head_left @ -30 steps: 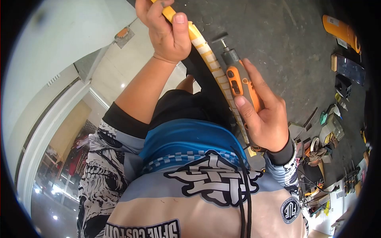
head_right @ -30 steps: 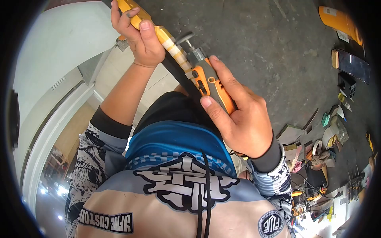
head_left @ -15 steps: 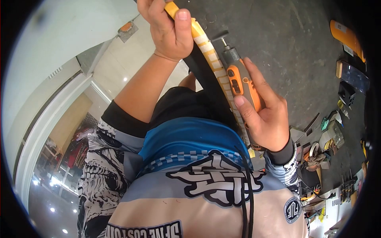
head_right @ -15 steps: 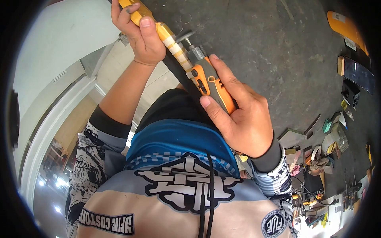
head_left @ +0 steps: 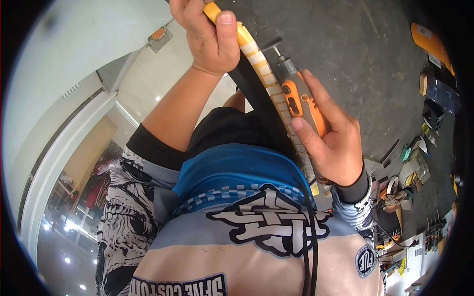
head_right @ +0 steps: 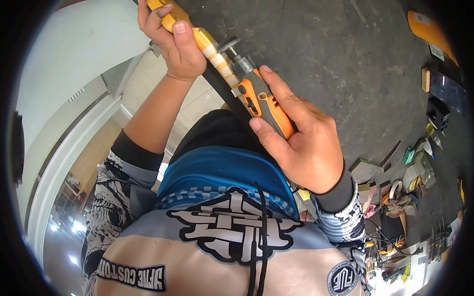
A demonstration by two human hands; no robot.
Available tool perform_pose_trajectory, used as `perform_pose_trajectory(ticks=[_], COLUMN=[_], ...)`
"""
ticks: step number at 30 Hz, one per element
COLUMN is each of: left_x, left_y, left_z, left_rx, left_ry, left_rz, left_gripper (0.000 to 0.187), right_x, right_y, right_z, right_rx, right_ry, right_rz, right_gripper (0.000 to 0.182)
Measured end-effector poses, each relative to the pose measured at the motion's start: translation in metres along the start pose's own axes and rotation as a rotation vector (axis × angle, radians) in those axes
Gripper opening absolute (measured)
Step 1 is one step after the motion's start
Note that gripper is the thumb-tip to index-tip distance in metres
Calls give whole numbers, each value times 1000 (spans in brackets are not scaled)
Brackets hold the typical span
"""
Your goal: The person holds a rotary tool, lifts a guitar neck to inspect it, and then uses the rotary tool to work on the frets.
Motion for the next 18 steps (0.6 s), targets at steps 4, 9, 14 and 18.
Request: perform_pose_trajectory(ticks=[4, 9, 14, 18], left_x=[0, 1, 1, -1], left_y=[0, -2, -3, -1], left_z=[1, 2, 3, 3], left_rx=[-10, -3, -9, -4], left_ry=[-16, -17, -10, -43], left_rz=[21, 17, 35, -32], left_gripper=[40, 41, 41, 41], right_x=[-1, 0, 0, 0], right_y=[1, 1, 2, 2], right_z=[-1, -1, 0, 0], right_rx=[1, 2, 8, 7], right_ry=[-4, -7, -23, -24], right_rz=[-10, -16, -14, -12], right_gripper=[65, 65, 65, 65])
Point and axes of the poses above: each hand's wrist, its own y-axis towards the middle knuckle, its own z-axis out of the palm, x = y × z, the point moved 9 cm from there along y, towards the middle knuckle, and after that the axes turned 3 degrees about x, right-handed, at the moved point
